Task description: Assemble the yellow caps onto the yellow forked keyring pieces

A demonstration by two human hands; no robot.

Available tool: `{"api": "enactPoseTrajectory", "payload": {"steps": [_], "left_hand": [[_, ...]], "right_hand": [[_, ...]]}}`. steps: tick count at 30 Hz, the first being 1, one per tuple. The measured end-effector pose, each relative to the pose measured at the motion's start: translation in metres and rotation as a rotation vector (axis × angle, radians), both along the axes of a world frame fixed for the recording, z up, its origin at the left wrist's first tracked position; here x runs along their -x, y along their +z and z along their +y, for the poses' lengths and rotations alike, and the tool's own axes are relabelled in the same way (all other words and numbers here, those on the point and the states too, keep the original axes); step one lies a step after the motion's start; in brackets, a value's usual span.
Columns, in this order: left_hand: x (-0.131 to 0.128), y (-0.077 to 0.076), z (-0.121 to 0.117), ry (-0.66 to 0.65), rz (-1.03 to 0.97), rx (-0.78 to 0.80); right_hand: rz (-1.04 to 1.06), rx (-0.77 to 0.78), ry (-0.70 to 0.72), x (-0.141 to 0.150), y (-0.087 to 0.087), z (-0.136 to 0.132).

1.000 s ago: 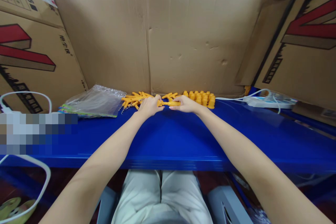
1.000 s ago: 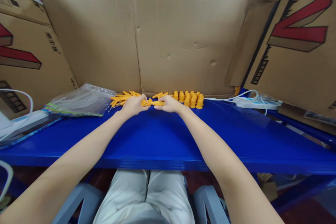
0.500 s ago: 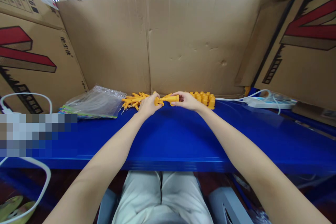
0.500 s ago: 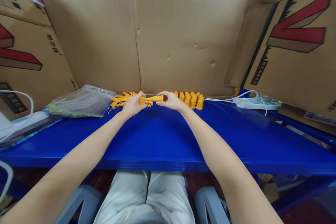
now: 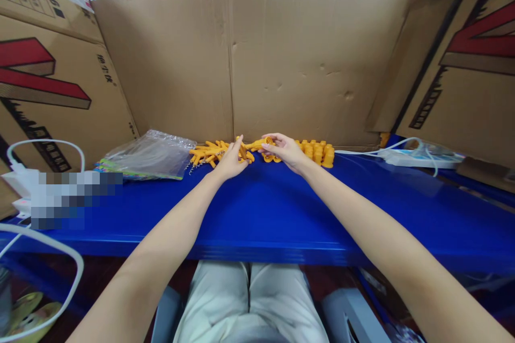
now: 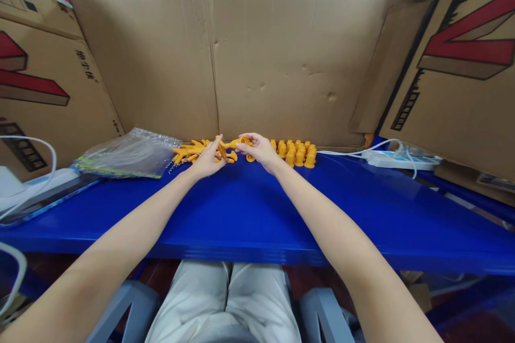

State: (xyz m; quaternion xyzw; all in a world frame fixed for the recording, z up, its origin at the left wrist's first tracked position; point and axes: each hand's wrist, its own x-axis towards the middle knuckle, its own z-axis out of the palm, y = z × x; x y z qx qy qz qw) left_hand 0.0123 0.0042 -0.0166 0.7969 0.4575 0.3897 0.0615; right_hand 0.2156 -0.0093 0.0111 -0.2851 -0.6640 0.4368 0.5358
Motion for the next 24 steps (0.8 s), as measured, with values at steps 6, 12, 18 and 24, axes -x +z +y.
{"api": "enactPoseTrajectory", "payload": {"steps": [6,12,18,24], "left_hand": [[0.007,-0.002,0.006,0.089,0.028,-0.131],[0.009,-0.001,0.007,0.161,0.169,-0.101],[0.008,0.002,0.002,0.178,0.261,-0.051],[0.008,0.001,0.003,0.155,0.393,0.006]], "right_hand": [[-0.156,-0.279,-0.214,0.007,0.009,0.018],[-0.821,-0.654,-0.317,0.012,0.000,0.040],[-1.351,-0.637,-0.320,0.023,-0.017,0.042],[-1.379,-0.570,-0.360,0.016,-0.028,0.039]]}}
